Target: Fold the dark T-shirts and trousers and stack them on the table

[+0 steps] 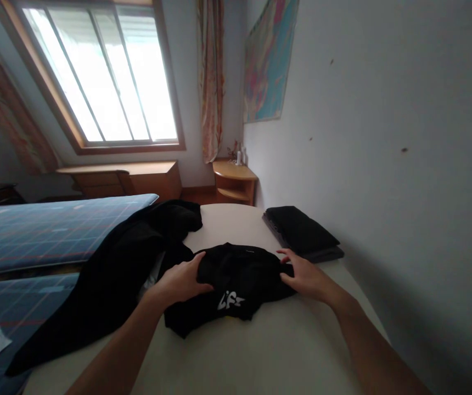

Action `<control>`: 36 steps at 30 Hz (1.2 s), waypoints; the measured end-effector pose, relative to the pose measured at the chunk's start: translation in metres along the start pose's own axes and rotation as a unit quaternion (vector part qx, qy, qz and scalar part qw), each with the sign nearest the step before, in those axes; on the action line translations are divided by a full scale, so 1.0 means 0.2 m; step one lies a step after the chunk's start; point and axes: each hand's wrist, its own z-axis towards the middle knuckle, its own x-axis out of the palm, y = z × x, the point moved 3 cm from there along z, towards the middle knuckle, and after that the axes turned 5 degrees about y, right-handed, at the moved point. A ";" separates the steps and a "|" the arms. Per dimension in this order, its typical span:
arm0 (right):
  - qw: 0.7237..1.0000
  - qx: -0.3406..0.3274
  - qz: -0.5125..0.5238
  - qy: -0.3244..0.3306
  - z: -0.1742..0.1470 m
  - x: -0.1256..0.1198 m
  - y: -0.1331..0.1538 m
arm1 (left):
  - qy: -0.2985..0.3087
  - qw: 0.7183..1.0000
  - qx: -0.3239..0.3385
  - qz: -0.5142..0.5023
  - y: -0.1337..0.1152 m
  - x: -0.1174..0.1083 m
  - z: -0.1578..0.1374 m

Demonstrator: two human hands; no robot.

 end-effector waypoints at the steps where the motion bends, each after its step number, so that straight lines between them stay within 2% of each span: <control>1: 1.000 -0.006 -0.002 0.024 -0.01 0.01 0.00 | 0.008 1.000 0.006 0.020 -0.01 0.00 -0.01; 3: 0.999 -0.033 0.005 0.039 -0.01 0.02 0.01 | 0.008 0.999 0.022 0.034 -0.02 -0.01 -0.01; 6: 0.998 -0.054 0.029 -0.026 0.02 0.01 0.02 | -0.038 0.998 0.050 -0.009 -0.02 -0.06 0.01; 9: 0.983 -0.046 0.067 -0.164 0.05 -0.02 0.02 | -0.169 0.982 0.028 -0.082 0.03 -0.16 0.03; 11: 0.963 -0.084 0.096 -0.238 0.06 -0.02 0.03 | -0.277 0.954 0.002 -0.117 0.09 -0.21 0.06; 13: 0.948 -0.138 0.105 -0.266 0.06 -0.02 0.04 | -0.345 0.929 -0.022 -0.130 0.14 -0.23 0.09; 14: 0.946 -0.157 0.097 -0.265 0.06 -0.01 0.04 | -0.353 0.926 -0.033 -0.127 0.16 -0.22 0.11; 17: 0.953 -0.200 0.037 -0.226 0.05 0.02 0.07 | -0.306 0.946 -0.060 -0.084 0.19 -0.15 0.14; 21: 0.960 -0.258 -0.031 -0.100 0.04 0.10 0.14 | -0.204 0.976 -0.072 0.024 0.13 -0.09 0.09; 24: 0.968 -0.233 -0.069 -0.062 0.05 0.16 0.17 | -0.142 0.983 -0.087 0.081 0.07 -0.10 0.02; 28: 0.979 -0.174 -0.099 -0.022 0.07 0.21 0.18 | -0.100 0.985 -0.088 0.110 0.01 -0.14 -0.05; 32: 0.988 -0.109 -0.105 -0.029 0.08 0.20 0.17 | -0.017 0.993 -0.046 0.104 -0.02 -0.13 -0.10; 36: 0.992 -0.041 -0.057 -0.108 0.08 0.17 0.14 | 0.035 0.993 -0.025 0.111 -0.02 -0.10 -0.10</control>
